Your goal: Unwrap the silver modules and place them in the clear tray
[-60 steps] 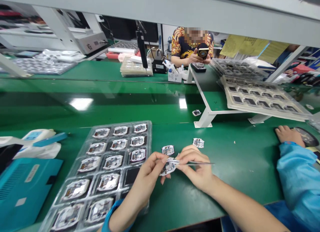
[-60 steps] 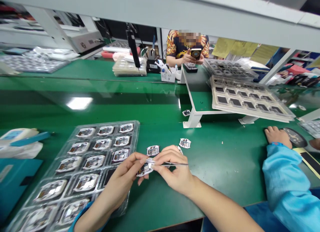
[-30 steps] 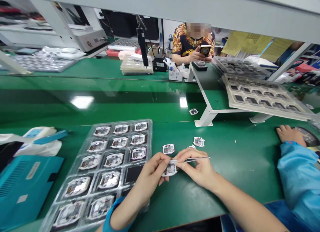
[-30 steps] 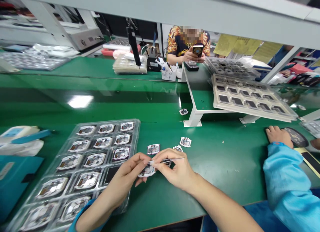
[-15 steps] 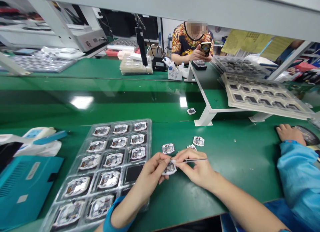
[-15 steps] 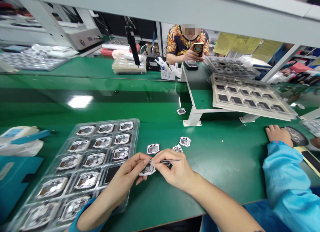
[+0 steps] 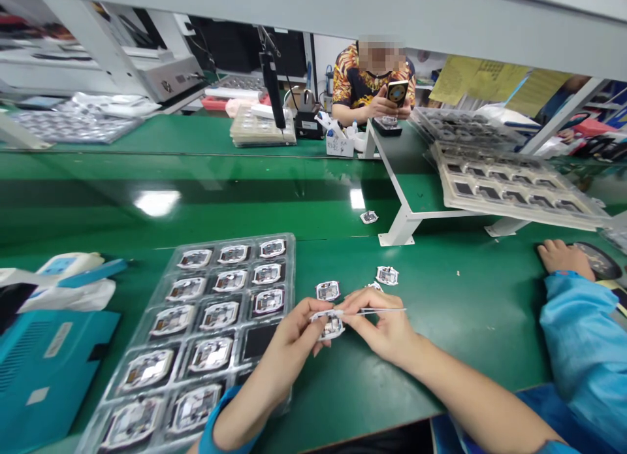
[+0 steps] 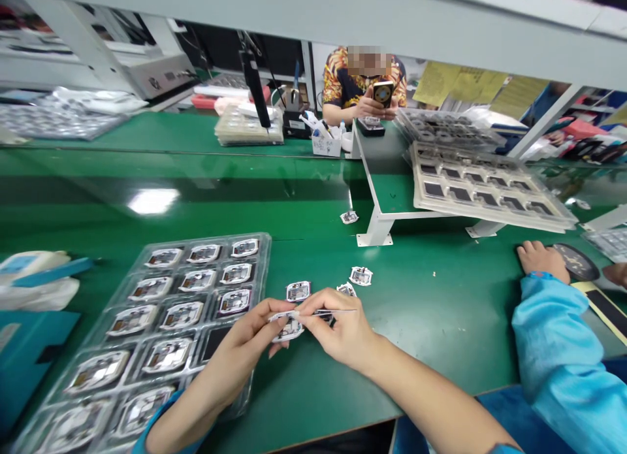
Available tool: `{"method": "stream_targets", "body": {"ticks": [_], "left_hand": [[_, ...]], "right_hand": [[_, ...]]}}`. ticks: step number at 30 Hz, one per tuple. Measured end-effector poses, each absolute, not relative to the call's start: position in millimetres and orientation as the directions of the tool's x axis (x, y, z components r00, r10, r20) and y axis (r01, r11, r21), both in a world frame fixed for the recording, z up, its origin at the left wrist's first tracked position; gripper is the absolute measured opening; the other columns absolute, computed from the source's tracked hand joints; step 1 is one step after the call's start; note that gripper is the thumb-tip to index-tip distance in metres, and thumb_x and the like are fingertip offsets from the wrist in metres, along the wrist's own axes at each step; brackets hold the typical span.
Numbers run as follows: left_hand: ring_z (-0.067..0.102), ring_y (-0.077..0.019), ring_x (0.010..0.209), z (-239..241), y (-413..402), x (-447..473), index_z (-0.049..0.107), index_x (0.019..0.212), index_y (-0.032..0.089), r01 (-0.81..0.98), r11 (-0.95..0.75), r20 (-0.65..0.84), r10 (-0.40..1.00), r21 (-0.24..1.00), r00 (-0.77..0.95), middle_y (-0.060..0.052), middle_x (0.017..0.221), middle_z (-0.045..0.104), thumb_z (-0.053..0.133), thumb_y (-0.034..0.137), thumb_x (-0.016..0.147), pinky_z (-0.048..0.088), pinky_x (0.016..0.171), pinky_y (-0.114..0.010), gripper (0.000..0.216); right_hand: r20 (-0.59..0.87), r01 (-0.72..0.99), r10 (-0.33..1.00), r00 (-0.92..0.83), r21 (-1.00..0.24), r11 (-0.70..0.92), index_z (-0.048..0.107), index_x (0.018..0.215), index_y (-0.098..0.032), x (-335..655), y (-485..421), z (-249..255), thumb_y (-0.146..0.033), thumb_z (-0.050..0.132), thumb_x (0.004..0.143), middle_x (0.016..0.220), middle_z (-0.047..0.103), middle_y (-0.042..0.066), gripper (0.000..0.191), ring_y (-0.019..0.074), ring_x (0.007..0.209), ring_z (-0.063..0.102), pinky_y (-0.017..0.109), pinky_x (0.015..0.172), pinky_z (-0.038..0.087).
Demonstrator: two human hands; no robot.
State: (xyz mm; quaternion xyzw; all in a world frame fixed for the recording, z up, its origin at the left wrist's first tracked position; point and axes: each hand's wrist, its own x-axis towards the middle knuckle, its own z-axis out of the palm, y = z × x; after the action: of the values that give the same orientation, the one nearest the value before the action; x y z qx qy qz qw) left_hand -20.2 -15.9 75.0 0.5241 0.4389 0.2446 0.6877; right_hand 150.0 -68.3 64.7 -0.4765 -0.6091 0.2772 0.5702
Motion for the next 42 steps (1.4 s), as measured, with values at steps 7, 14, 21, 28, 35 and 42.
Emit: {"method": "stream_targets", "body": {"ticks": [7, 14, 21, 28, 35, 42], "left_hand": [[0.05, -0.0103, 0.056, 76.2, -14.3, -19.8, 0.062, 0.085, 0.016, 0.063, 0.369, -0.352, 0.802, 0.927, 0.482, 0.004, 0.065, 0.056, 0.068, 0.043, 0.075, 0.035, 0.049, -0.02, 0.029], [0.051, -0.0124, 0.063, 77.6, -15.3, -22.3, 0.06, 0.096, 0.018, 0.061, 0.277, -0.263, 0.787, 0.959, 0.559, 0.003, 0.07, 0.057, 0.068, 0.037, 0.079, 0.04, 0.06, -0.024, 0.027], [0.057, -0.0161, 0.079, 74.2, -20.9, -23.0, 0.052, 0.099, 0.02, 0.036, 0.136, -0.127, 0.744, 0.99, 0.656, 0.0, 0.088, 0.059, 0.071, 0.028, 0.075, 0.045, 0.073, -0.028, 0.032], [0.059, -0.0195, 0.07, 80.7, -16.0, -77.8, 0.059, 0.103, 0.023, 0.382, -0.101, -0.105, 0.869, 0.919, 0.483, -0.001, 0.082, 0.064, 0.067, 0.038, 0.082, 0.045, 0.063, -0.027, 0.028], [0.059, -0.0341, 0.113, 38.6, 9.1, -146.0, 0.07, 0.105, 0.026, 0.638, -0.527, 0.248, 0.843, 0.562, 0.478, -0.01, 0.117, 0.068, 0.067, 0.05, 0.082, 0.045, 0.098, -0.045, 0.034], [0.058, -0.0374, 0.114, 68.1, 43.4, -116.4, 0.073, 0.104, 0.028, 0.641, -0.671, 0.173, 0.729, 0.374, 0.662, -0.01, 0.12, 0.071, 0.067, 0.06, 0.08, 0.043, 0.096, -0.049, 0.04]], "right_hand": [[0.472, 0.245, 0.87, 0.139, -0.868, 0.432, 0.066, 0.084, -0.019, 146.2, -69.0, 65.8, -0.017, 0.071, 0.087, 0.088, 0.077, 0.004, 0.006, 0.0134, 0.085, 0.074, 0.024, 0.08, 0.06], [0.464, 0.253, 0.873, 0.154, -0.872, 0.419, 0.067, 0.084, -0.019, 149.0, -69.2, 63.7, -0.022, 0.07, 0.088, 0.087, 0.077, 0.006, 0.006, 0.0153, 0.084, 0.075, 0.027, 0.079, 0.06], [0.357, 0.17, 0.921, 0.155, -0.928, 0.331, 0.068, 0.082, -0.019, 154.6, -70.5, 64.5, -0.027, 0.072, 0.086, 0.087, 0.077, 0.005, 0.009, 0.0163, 0.082, 0.074, 0.027, 0.076, 0.06], [0.305, 0.002, 0.93, 0.207, -0.95, 0.311, 0.064, 0.086, -0.02, 152.6, -73.6, 68.0, -0.029, 0.071, 0.087, 0.092, 0.076, 0.005, 0.011, 0.0134, 0.077, 0.072, 0.022, 0.064, 0.058], [0.406, 0.171, 0.9, 0.16, -0.909, 0.379, 0.066, 0.086, -0.02, 148.4, -78.6, 79.3, -0.022, 0.071, 0.086, 0.091, 0.076, 0.005, 0.006, 0.0164, 0.087, 0.074, 0.03, 0.081, 0.059], [0.543, 0.27, 0.826, 0.148, -0.826, 0.495, 0.067, 0.085, -0.021, 144.7, -79.0, 84.1, -0.02, 0.07, 0.086, 0.088, 0.077, 0.005, 0.004, 0.0149, 0.085, 0.074, 0.026, 0.078, 0.06]]}}
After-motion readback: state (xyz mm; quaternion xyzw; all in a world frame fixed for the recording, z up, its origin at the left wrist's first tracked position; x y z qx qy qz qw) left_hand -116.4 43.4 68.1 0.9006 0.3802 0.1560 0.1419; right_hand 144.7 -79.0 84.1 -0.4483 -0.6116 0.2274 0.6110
